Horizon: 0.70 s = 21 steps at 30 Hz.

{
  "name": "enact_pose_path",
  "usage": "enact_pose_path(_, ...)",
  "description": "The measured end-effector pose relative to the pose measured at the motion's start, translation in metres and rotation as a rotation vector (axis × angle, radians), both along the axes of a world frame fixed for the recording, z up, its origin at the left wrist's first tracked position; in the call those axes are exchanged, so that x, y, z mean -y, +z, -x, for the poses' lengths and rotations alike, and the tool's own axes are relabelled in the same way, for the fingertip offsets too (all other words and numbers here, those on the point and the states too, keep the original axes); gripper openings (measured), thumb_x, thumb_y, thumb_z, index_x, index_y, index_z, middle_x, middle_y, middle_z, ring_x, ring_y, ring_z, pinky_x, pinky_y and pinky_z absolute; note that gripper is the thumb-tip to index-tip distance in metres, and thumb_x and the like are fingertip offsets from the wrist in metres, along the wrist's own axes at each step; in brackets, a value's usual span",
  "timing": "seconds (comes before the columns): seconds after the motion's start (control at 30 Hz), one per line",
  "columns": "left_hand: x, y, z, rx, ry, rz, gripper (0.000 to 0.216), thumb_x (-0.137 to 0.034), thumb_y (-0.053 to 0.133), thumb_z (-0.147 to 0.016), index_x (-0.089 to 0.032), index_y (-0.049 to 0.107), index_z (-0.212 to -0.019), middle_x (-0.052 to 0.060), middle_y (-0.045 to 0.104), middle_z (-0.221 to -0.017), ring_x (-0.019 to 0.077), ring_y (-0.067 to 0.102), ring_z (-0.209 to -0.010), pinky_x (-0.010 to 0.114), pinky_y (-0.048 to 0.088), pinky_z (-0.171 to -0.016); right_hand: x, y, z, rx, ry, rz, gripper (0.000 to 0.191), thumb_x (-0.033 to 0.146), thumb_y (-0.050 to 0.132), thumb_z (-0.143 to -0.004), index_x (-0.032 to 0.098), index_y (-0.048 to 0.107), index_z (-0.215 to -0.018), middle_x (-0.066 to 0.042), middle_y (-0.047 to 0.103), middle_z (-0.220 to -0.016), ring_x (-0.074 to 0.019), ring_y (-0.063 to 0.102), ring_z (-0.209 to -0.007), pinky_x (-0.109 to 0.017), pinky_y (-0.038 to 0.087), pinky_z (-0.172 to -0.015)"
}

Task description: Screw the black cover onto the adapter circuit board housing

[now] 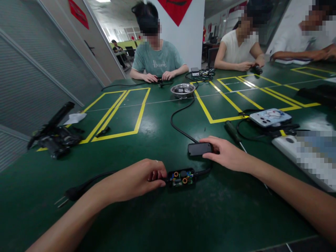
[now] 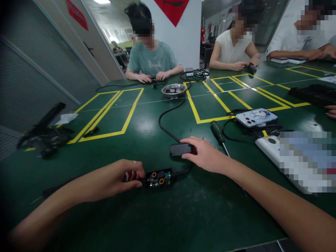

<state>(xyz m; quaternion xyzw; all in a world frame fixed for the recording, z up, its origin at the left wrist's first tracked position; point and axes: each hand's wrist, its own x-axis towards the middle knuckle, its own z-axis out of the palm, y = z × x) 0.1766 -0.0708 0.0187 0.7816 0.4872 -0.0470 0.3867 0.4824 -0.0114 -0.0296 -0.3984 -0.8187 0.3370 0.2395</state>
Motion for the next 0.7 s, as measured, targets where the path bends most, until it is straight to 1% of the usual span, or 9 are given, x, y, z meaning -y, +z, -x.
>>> enact_pose_path(0.07,0.001,0.000,-0.001,0.006,-0.001,-0.011,0.021,-0.038,0.054,-0.091,-0.022,0.065,-0.101,0.002,0.065,-0.090,0.0162,0.061,-0.079,0.027,0.046,-0.069,0.001,0.000,0.000,0.073,0.002,-0.076,0.045,0.027,0.064,-0.084,0.022,0.056,-0.129,-0.009,0.061,-0.121,-0.0192,0.063,-0.094,-0.036,0.052,-0.083)
enact_pose_path(0.13,0.001,0.001,-0.002,0.015,-0.013,-0.032,0.021,-0.036,0.055,-0.091,-0.021,0.066,-0.099,0.002,0.065,-0.091,0.0157,0.061,-0.079,0.027,0.046,-0.069,0.002,0.002,-0.001,0.145,-0.013,-0.170,0.043,0.025,0.062,-0.085,0.020,0.056,-0.127,-0.010,0.060,-0.121,-0.0206,0.063,-0.093,-0.038,0.051,-0.083)
enact_pose_path(0.2,0.000,0.002,-0.003,0.030,-0.034,-0.053,0.021,-0.035,0.055,-0.091,-0.020,0.068,-0.097,0.003,0.065,-0.092,0.0154,0.061,-0.079,0.027,0.046,-0.070,0.006,0.006,0.001,0.178,-0.034,-0.261,0.041,0.026,0.062,-0.084,0.018,0.058,-0.124,-0.011,0.062,-0.118,-0.0228,0.062,-0.096,-0.040,0.050,-0.085)
enact_pose_path(0.27,-0.001,0.002,-0.003,0.048,-0.052,-0.053,0.021,-0.035,0.055,-0.091,-0.020,0.069,-0.095,0.003,0.065,-0.092,0.0151,0.061,-0.078,0.026,0.046,-0.069,0.014,0.013,0.007,0.159,-0.031,-0.311,0.042,0.032,0.062,-0.084,0.017,0.058,-0.123,-0.011,0.065,-0.113,-0.0240,0.061,-0.097,-0.042,0.049,-0.087)
enact_pose_path(0.3,-0.001,0.002,-0.003,0.055,-0.056,-0.050,0.022,-0.035,0.055,-0.091,-0.020,0.069,-0.094,0.003,0.065,-0.091,0.0150,0.061,-0.077,0.026,0.046,-0.068,0.020,0.016,0.012,0.140,0.000,-0.321,0.042,0.035,0.062,-0.085,0.017,0.058,-0.123,-0.010,0.066,-0.110,-0.0240,0.060,-0.097,-0.042,0.049,-0.087)
enact_pose_path(0.37,-0.002,0.001,-0.002,0.064,-0.059,-0.041,0.021,-0.036,0.056,-0.090,-0.020,0.070,-0.091,0.002,0.065,-0.088,0.0147,0.061,-0.076,0.025,0.045,-0.066,0.032,0.021,0.022,0.117,0.117,-0.318,0.043,0.038,0.061,-0.086,0.016,0.058,-0.123,-0.010,0.067,-0.109,-0.0236,0.059,-0.098,-0.041,0.048,-0.087)
enact_pose_path(0.47,-0.003,-0.002,-0.001,0.062,-0.054,-0.049,0.019,-0.035,0.057,-0.090,-0.020,0.069,-0.090,0.001,0.064,-0.087,0.0144,0.060,-0.074,0.024,0.044,-0.065,0.048,0.022,0.038,0.157,0.280,-0.293,0.045,0.038,0.058,-0.088,0.014,0.057,-0.126,-0.011,0.066,-0.115,-0.0238,0.057,-0.104,-0.041,0.046,-0.093)
enact_pose_path(0.53,-0.003,-0.003,0.000,0.054,-0.054,-0.046,0.019,-0.035,0.057,-0.089,-0.021,0.068,-0.091,0.001,0.064,-0.087,0.0144,0.060,-0.074,0.024,0.044,-0.064,0.054,0.019,0.045,0.207,0.304,-0.278,0.046,0.038,0.055,-0.090,0.012,0.056,-0.128,-0.012,0.065,-0.118,-0.0243,0.056,-0.107,-0.043,0.045,-0.096)
enact_pose_path(0.7,-0.003,-0.003,-0.001,0.034,-0.061,-0.023,0.019,-0.037,0.056,-0.090,-0.021,0.068,-0.092,0.000,0.064,-0.088,0.0144,0.060,-0.074,0.025,0.044,-0.064,0.057,0.010,0.052,0.277,0.246,-0.297,0.047,0.040,0.055,-0.090,0.013,0.058,-0.128,-0.013,0.060,-0.126,-0.0277,0.051,-0.117,-0.048,0.043,-0.101)
